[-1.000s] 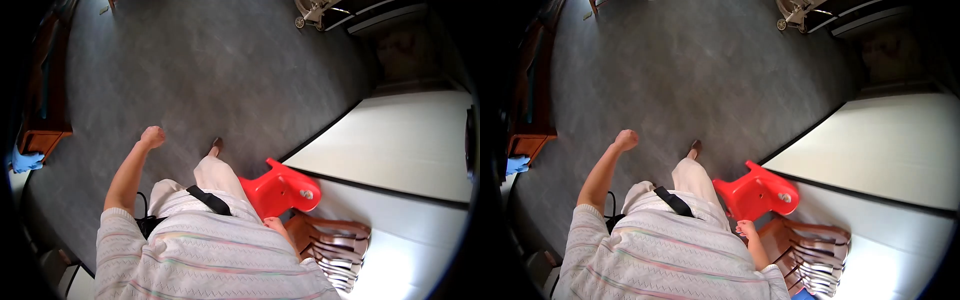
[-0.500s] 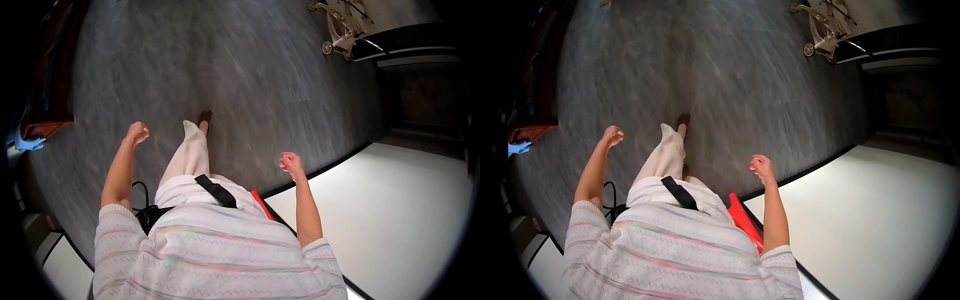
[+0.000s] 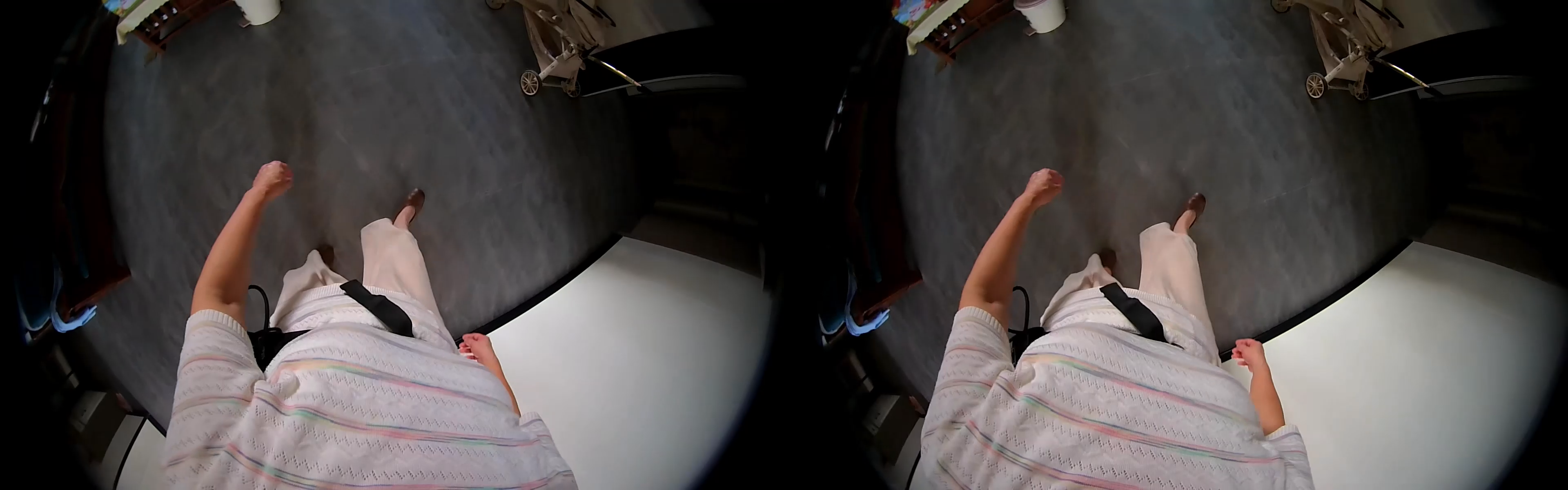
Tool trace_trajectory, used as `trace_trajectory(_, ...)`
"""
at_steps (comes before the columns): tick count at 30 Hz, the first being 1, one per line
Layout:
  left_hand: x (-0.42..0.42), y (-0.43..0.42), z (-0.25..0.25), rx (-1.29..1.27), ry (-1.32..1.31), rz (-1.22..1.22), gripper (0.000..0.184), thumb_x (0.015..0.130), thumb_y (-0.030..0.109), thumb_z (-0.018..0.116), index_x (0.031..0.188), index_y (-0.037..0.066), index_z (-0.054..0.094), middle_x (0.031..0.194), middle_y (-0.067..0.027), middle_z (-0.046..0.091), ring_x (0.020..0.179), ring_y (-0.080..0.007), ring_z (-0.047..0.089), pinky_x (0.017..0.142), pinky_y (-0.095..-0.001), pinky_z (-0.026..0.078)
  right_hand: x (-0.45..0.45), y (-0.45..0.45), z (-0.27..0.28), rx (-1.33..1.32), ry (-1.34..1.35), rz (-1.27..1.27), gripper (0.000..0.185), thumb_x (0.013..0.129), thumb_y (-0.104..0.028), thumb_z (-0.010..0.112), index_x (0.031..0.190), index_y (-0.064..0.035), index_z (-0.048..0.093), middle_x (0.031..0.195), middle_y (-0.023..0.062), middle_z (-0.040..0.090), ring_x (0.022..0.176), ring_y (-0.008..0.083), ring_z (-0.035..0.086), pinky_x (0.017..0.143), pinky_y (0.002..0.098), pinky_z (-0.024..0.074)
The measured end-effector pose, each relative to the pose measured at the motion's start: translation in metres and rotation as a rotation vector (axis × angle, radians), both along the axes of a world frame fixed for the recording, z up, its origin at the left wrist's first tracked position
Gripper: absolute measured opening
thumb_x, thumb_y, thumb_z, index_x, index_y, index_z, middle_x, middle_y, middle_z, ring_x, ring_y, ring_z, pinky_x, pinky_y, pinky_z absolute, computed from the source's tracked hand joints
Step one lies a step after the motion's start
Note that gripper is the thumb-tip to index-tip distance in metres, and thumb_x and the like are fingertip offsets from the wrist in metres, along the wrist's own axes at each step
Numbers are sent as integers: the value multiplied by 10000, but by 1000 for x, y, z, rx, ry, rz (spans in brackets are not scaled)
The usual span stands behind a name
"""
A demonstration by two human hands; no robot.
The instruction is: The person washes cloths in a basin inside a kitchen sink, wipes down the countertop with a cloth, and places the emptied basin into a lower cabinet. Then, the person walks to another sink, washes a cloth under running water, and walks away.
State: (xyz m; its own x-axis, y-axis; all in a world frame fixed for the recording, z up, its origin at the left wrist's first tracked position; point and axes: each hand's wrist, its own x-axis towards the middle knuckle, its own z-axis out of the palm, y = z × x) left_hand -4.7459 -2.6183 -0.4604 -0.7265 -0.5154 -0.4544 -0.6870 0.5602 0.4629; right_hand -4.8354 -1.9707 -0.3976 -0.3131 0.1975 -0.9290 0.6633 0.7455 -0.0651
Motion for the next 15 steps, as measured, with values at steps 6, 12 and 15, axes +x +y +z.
trace_trajectory(6, -127, -16, -24, 10, -99, -165, 174, 703, 164, 521, 787, 73, 643, 878, -140, 622, 864, -313, 582, 745, -381, 473, -182, 0, -10, 7, 64, 91, 145, 821, -148, 541, 934, -66, 579, 709, 47, 623, 541, 118, 598, 362, 245, 411)
trace_trajectory(12, -227, -30, 4, 133, -75, 289, 162, 702, 119, 568, 828, 48, 641, 869, -126, 634, 882, -286, 586, 763, -344, 473, -446, -130, 27, -92, 258, 241, 202, 846, -162, 501, 1008, -52, 551, 734, 39, 613, 563, 101, 578, 448, 235, 432)
trace_trajectory(15, -261, -59, 10, 176, -89, 341, 166, 688, 113, 594, 839, 65, 643, 881, -114, 636, 873, -273, 596, 763, -341, 475, -534, -226, 38, -196, 333, 337, 211, 843, -176, 508, 1015, -63, 554, 761, 24, 617, 600, 89, 587, 465, 223, 432)
